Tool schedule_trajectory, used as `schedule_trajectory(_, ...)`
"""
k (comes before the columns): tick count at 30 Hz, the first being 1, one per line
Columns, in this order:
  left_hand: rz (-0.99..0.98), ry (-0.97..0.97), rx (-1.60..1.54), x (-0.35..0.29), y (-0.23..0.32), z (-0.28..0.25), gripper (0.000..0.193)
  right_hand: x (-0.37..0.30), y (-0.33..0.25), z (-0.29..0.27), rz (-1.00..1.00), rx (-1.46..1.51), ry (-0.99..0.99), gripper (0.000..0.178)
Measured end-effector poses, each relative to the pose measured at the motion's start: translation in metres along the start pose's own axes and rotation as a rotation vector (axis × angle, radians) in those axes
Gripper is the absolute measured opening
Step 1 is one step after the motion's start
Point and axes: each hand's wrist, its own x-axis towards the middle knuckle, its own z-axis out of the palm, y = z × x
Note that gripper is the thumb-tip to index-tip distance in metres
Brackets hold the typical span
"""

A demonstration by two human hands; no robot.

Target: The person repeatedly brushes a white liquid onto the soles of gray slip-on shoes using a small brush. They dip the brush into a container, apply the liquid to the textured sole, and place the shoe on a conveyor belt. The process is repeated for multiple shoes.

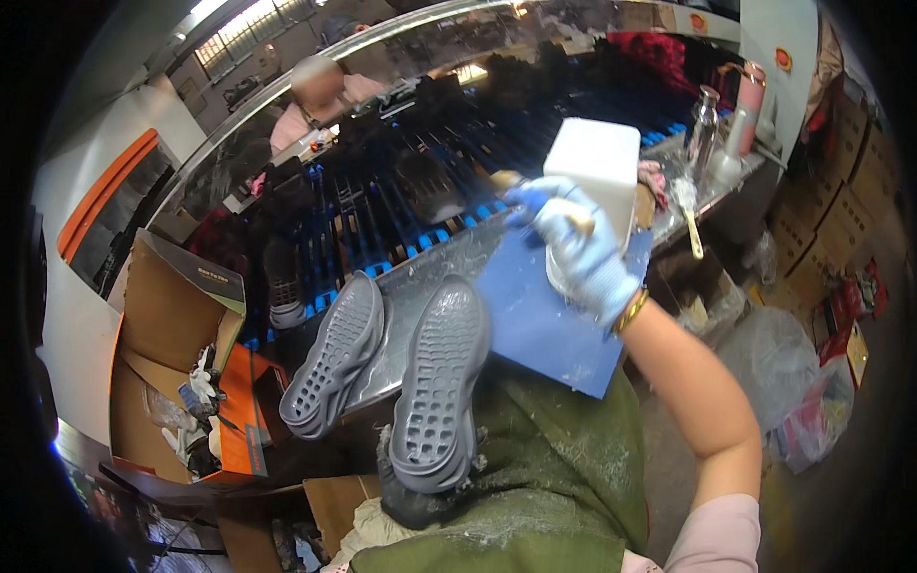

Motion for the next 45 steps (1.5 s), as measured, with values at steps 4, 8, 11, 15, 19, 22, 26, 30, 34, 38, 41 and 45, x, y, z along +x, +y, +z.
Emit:
schedule_trajectory(4,-0.266,-0.283,0.103,0.012,0.038,-0.018,0.07,0.084,0.014,-0.066,-0.124,-0.263,0.067,0.034)
schedule_trajectory(8,-0.001,-0.195,0.142,0.0,0.026,0.072,0.063,0.13,0.033,-0.09,0.136,-0.121,0.239,0.028)
schedule_trajectory(11,0.06,-0.594,0.128,0.069,0.045,0.197,0.071,0.13,0.048,-0.093,0.161,-0.228,0.244,0.03)
schedule_trajectory(15,0.061,-0.915,0.433,0.186,0.122,0.353,0.095,0.131,0.036,-0.086,0.101,-0.111,0.241,0.023)
schedule_trajectory(19,0.146,-0.768,0.472,0.219,0.129,0.37,0.093,0.127,0.038,-0.09,0.139,-0.052,0.248,0.028)
schedule_trajectory(22,0.419,-0.33,1.072,0.206,0.129,0.297,0.071,0.122,0.043,-0.103,0.08,-0.066,0.245,0.029)
schedule_trajectory(26,0.509,0.186,1.85,0.146,0.19,0.185,0.091,0.118,0.039,-0.095,0.054,-0.13,0.174,0.033)
schedule_trajectory(30,0.375,0.318,2.717,0.072,0.216,0.119,0.121,0.119,0.031,-0.09,0.096,-0.246,0.154,0.034)
schedule_trajectory(34,-0.055,0.49,2.86,0.052,0.218,0.088,0.118,0.119,0.034,-0.093,0.066,-0.228,0.179,0.029)
schedule_trajectory(38,0.07,0.643,2.871,0.061,0.222,0.057,0.113,0.12,0.039,-0.087,0.069,-0.18,0.2,0.024)
schedule_trajectory(41,0.005,0.534,2.745,0.067,0.214,0.078,0.114,0.118,0.04,-0.096,0.067,-0.214,0.175,0.029)
schedule_trajectory(45,0.421,0.222,2.703,0.061,0.169,0.118,0.107,0.119,0.04,-0.091,0.093,-0.172,0.158,0.029)
